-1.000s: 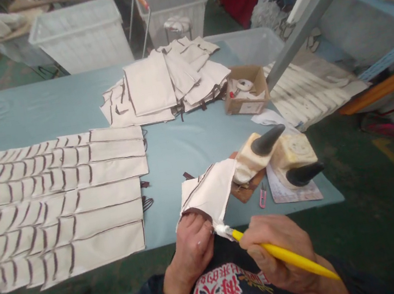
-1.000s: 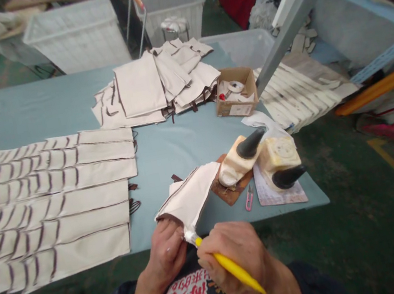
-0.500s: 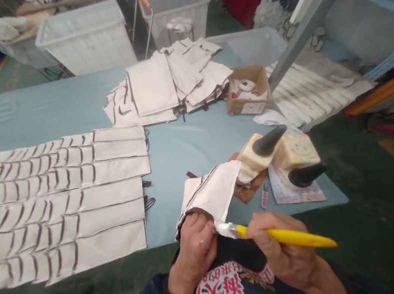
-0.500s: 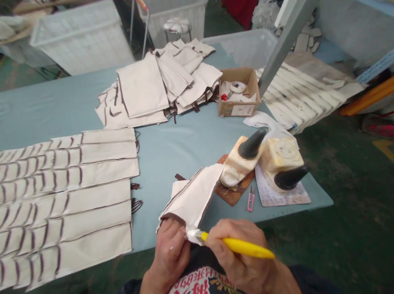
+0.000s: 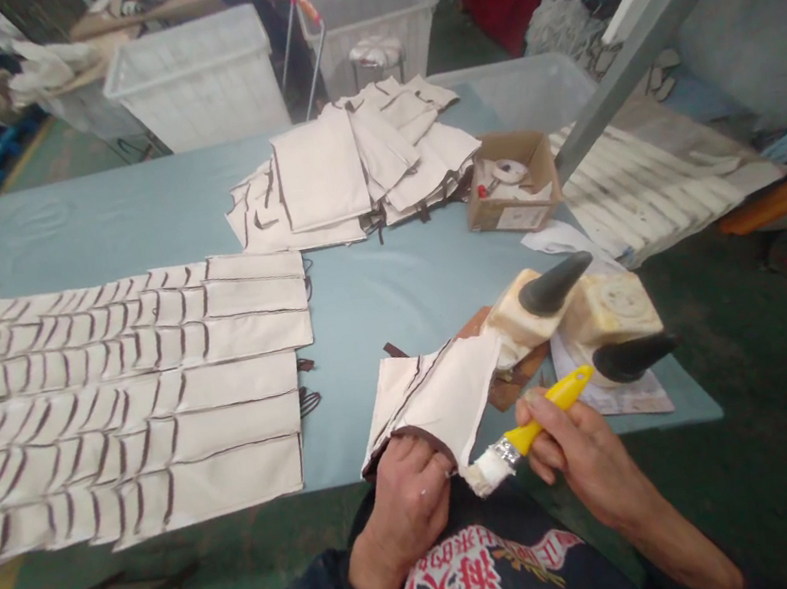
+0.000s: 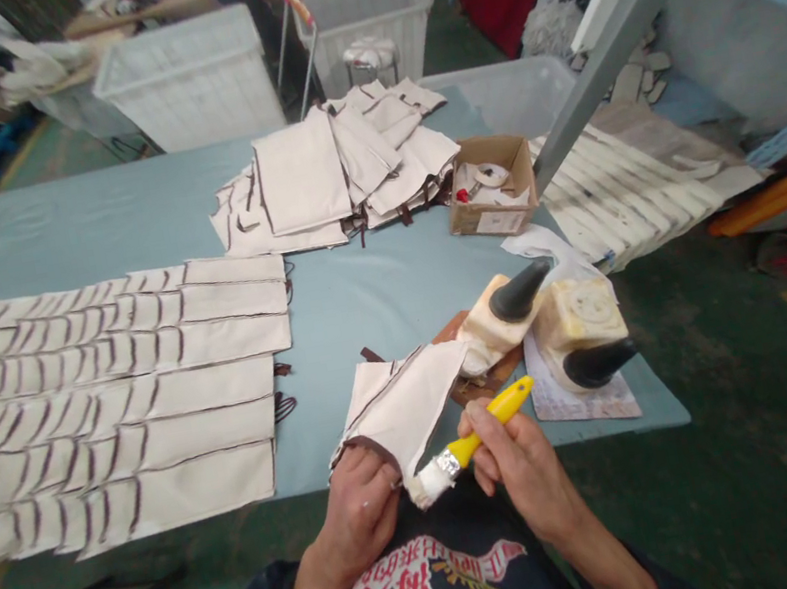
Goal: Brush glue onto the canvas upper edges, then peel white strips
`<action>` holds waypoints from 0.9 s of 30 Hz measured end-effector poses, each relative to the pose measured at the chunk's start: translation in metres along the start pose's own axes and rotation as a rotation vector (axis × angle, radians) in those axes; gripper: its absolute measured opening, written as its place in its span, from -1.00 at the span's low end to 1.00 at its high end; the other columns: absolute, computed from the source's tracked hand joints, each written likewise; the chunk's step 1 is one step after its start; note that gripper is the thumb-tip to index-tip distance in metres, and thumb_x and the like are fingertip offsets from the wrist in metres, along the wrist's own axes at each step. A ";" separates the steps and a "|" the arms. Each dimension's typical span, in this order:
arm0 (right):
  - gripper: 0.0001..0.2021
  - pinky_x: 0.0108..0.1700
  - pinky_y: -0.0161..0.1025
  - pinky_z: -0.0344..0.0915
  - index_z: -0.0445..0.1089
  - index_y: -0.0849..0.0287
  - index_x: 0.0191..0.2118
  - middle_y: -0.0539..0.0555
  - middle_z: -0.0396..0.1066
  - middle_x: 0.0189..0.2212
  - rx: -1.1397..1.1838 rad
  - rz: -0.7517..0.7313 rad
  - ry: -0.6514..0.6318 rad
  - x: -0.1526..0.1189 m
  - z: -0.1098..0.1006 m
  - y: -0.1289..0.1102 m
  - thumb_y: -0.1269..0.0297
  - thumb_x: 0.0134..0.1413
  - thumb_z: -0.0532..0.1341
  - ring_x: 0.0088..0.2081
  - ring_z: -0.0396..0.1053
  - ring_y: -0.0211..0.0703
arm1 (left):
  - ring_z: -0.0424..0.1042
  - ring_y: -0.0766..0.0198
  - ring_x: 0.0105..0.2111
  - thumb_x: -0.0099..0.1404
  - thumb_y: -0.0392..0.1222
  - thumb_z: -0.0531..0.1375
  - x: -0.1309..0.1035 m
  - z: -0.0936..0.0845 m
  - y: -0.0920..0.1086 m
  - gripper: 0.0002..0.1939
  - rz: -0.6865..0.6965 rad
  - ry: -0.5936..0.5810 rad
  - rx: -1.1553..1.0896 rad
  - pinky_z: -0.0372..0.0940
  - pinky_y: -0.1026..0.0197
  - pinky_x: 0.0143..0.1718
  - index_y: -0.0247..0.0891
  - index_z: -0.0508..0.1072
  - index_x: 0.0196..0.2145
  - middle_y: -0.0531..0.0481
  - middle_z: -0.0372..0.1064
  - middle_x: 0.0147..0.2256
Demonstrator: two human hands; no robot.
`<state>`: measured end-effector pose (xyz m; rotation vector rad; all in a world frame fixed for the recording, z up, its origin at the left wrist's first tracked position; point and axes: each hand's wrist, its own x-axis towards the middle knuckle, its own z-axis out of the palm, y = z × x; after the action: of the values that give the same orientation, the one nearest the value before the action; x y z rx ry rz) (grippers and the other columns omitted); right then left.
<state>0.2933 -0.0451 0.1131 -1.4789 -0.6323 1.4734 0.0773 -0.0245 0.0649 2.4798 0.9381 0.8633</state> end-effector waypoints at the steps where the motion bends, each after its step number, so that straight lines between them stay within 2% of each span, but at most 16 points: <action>1: -0.41 -0.64 -0.40 0.08 0.31 0.14 -0.39 -0.25 -0.07 -0.74 0.013 0.008 0.019 0.000 -0.003 0.001 -0.39 0.05 0.28 -0.71 -0.02 -0.39 | 0.39 0.09 -0.32 0.32 -0.46 0.01 -0.001 0.001 0.000 -0.76 -0.014 0.002 -0.013 0.29 0.08 -0.29 -0.24 0.43 -0.29 -0.14 0.48 -0.36; 3: -0.45 -0.63 -0.39 0.10 0.32 0.14 -0.39 -0.24 -0.07 -0.74 0.025 -0.019 0.062 0.000 -0.010 0.002 -0.34 0.10 0.27 -0.70 -0.03 -0.39 | 0.43 0.09 -0.30 0.33 -0.47 0.01 -0.001 0.000 0.000 -0.73 -0.058 0.025 -0.068 0.34 0.09 -0.28 -0.25 0.45 -0.24 -0.16 0.50 -0.32; 8: -0.51 -0.59 -0.35 0.18 0.36 0.16 -0.33 -0.18 0.07 -0.71 -0.142 -0.261 0.241 0.006 -0.035 0.005 -0.25 0.22 0.20 -0.66 0.12 -0.32 | 0.56 0.15 -0.20 0.39 -0.44 -0.01 -0.003 -0.011 -0.002 -0.64 -0.268 0.147 -0.198 0.46 0.16 -0.17 -0.24 0.51 -0.05 -0.15 0.57 -0.21; 12: -0.54 -0.59 -0.34 0.18 0.36 0.17 -0.24 -0.14 0.20 -0.65 -0.257 -0.351 0.423 0.019 -0.060 0.016 -0.20 0.26 0.18 -0.62 0.18 -0.28 | 0.60 0.14 -0.21 0.41 -0.28 0.08 -0.003 -0.021 -0.009 -0.71 -0.474 0.196 -0.159 0.48 0.21 -0.15 -0.27 0.57 -0.06 -0.10 0.63 -0.22; 15: -0.57 -0.59 -0.33 0.18 0.34 0.17 -0.26 -0.09 0.29 -0.58 -0.310 -0.389 0.481 0.033 -0.075 0.026 -0.17 0.28 0.17 -0.60 0.20 -0.28 | 0.60 0.14 -0.22 0.40 -0.19 0.12 0.001 -0.028 -0.010 -0.72 -0.574 0.214 -0.170 0.48 0.23 -0.13 -0.29 0.60 -0.10 -0.06 0.63 -0.27; 17: -0.58 -0.56 -0.31 0.22 0.37 0.18 -0.22 -0.08 0.31 -0.57 -0.361 -0.409 0.475 0.043 -0.081 0.033 -0.15 0.28 0.17 -0.59 0.23 -0.27 | 0.60 0.12 -0.20 0.38 -0.15 0.13 0.006 -0.033 -0.009 -0.70 -0.609 0.220 -0.166 0.48 0.21 -0.09 -0.30 0.62 -0.11 -0.04 0.61 -0.32; 22: -0.57 -0.52 -0.26 0.26 0.43 0.21 -0.13 -0.06 0.31 -0.61 -0.410 -0.401 0.350 0.065 -0.085 0.043 -0.12 0.31 0.16 -0.59 0.30 -0.18 | 0.59 0.05 -0.17 0.34 -0.11 0.17 0.011 -0.042 -0.007 -0.72 -0.657 0.292 -0.147 0.49 0.14 -0.03 -0.28 0.63 -0.16 0.03 0.49 -0.48; 27: -0.55 -0.53 -0.24 0.21 0.47 0.19 -0.10 -0.04 0.34 -0.60 -0.500 -0.335 0.270 0.087 -0.087 0.050 -0.14 0.30 0.14 -0.60 0.30 -0.16 | 0.60 0.07 -0.26 0.31 -0.07 0.20 0.004 -0.040 -0.011 -0.70 -0.712 0.328 -0.100 0.51 0.14 -0.14 -0.30 0.65 -0.18 -0.01 0.55 -0.43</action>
<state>0.3777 -0.0135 0.0153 -1.8016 -1.0719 0.8718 0.0482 -0.0097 0.0913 1.7245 1.6885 1.0200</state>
